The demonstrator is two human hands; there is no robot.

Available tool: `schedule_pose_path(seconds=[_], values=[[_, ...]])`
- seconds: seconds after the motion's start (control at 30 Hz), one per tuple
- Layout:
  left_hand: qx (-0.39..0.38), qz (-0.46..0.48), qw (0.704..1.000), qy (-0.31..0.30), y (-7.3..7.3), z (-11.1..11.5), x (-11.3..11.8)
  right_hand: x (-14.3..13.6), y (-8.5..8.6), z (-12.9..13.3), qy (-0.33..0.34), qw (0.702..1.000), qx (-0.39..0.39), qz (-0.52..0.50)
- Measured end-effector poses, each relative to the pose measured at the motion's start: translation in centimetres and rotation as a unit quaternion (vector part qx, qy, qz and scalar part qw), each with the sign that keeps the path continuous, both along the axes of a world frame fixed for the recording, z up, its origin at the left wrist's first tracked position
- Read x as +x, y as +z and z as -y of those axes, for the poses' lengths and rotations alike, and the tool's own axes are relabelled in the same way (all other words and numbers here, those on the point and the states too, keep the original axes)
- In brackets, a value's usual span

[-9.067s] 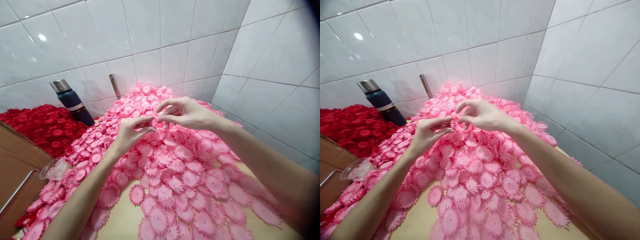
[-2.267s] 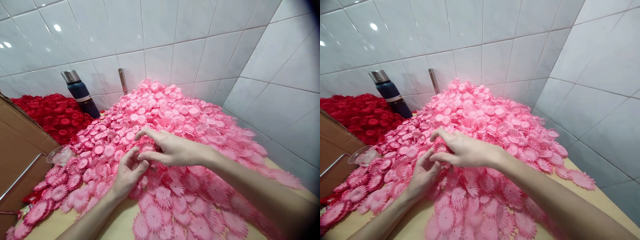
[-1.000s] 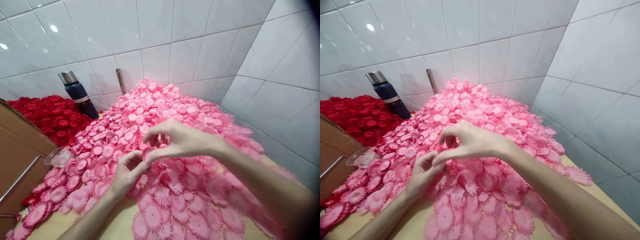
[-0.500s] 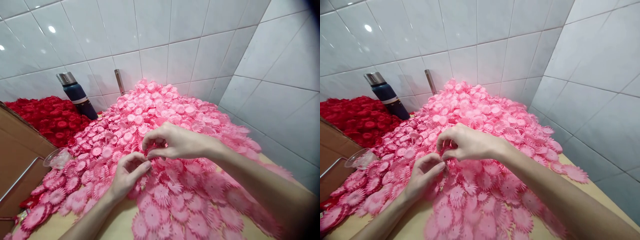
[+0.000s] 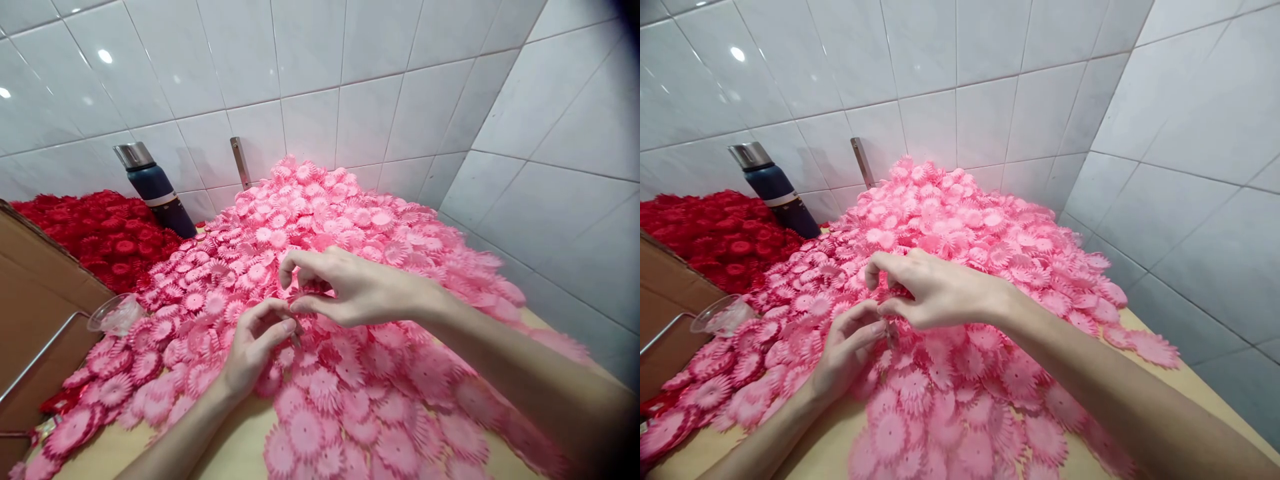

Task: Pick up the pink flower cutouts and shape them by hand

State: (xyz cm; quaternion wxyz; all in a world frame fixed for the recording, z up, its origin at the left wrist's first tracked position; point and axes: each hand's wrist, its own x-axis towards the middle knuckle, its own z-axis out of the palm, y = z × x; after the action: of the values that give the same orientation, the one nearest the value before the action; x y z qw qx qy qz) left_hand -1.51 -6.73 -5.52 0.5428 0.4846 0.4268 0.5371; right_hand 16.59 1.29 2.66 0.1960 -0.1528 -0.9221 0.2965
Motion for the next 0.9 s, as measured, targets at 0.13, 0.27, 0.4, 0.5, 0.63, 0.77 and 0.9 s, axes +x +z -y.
schedule_pose_path(seconds=[0.13,0.27,0.4,0.5,0.63,0.77,0.9], values=[[0.005,0.021,1.0,-0.002,-0.5,0.0,-0.2,-0.2,0.0,0.4,0.012,1.0,-0.004,0.011],[0.018,0.011,0.999,-0.033,-0.7,0.2,-0.3,-0.6,0.0,0.6,0.032,0.999,-0.017,0.018],[0.026,-0.003,0.998,-0.054,-0.4,0.3,-0.1,-1.1,-0.5,0.5,0.038,0.999,-0.023,-0.012],[0.034,-0.019,0.999,-0.029,-0.1,0.3,0.0,-1.3,-0.8,0.4,0.025,0.999,-0.036,-0.031],[0.049,-0.028,0.998,-0.01,0.0,0.1,0.0,-1.2,-0.9,0.1,0.019,0.996,-0.09,-0.009],[0.033,0.0,0.999,0.006,-0.3,0.0,-0.2,-0.7,-0.7,-0.3,0.022,0.996,-0.09,0.01],[0.023,0.031,0.999,0.038,-0.3,-0.2,-0.2,-0.4,-0.4,-0.6,0.02,0.998,-0.064,0.016]])
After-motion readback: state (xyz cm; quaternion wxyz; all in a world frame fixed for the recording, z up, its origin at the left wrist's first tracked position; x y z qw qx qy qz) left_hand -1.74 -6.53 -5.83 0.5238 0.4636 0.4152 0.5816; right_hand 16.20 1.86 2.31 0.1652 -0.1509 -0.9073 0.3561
